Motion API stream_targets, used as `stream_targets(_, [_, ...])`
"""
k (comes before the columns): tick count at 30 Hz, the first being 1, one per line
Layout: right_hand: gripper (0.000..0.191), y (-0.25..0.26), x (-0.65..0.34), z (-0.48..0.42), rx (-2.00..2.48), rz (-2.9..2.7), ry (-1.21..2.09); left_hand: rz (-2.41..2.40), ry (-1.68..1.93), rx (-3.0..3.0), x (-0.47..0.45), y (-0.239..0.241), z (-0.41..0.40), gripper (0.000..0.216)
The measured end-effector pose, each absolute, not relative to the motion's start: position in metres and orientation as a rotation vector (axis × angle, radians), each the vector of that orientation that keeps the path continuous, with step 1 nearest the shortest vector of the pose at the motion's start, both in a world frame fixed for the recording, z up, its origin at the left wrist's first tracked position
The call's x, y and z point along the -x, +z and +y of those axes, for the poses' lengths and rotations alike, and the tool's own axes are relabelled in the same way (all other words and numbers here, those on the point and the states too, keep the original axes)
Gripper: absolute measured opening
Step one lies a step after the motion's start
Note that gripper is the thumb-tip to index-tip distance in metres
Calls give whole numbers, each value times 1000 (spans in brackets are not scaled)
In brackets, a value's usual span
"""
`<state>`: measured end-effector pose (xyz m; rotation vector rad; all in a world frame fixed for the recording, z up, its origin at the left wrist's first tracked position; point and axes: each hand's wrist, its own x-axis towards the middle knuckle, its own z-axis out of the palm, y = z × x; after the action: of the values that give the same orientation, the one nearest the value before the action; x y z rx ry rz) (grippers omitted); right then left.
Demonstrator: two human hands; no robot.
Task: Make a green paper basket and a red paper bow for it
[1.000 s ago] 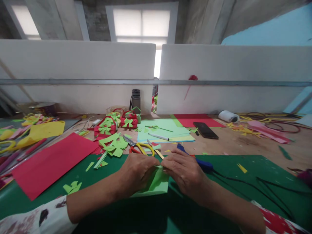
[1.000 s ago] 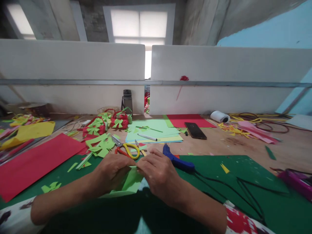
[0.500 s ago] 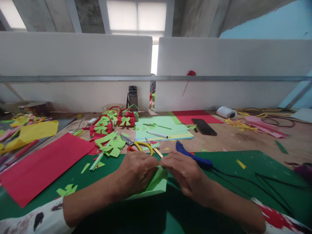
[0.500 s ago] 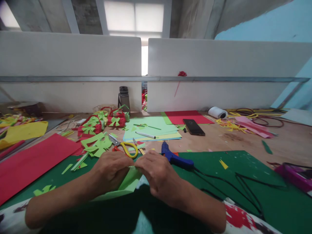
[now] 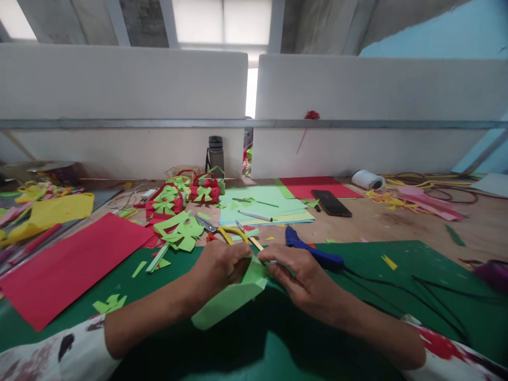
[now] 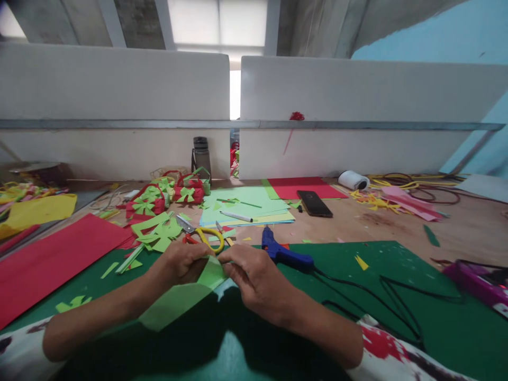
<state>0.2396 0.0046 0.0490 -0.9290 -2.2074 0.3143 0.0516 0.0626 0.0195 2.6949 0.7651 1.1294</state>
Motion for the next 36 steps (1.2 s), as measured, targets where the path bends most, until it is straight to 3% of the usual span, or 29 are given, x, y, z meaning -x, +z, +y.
stream_targets(8, [19, 48, -239, 3, 920, -2220, 377, 812, 1000, -2552, -50, 27, 59, 22])
stream_targets(22, [22, 38, -234, -6, 847, -2408, -10, 808, 900, -2878, -54, 20, 52, 19])
stream_targets(32, [26, 42, -247, 8, 1063, -2154, 374, 985, 896, -2614, -47, 44, 55, 23])
stream_targets(36, [27, 39, -247, 10, 1147, -2119, 441, 1304, 649, -2675, -42, 53, 46, 20])
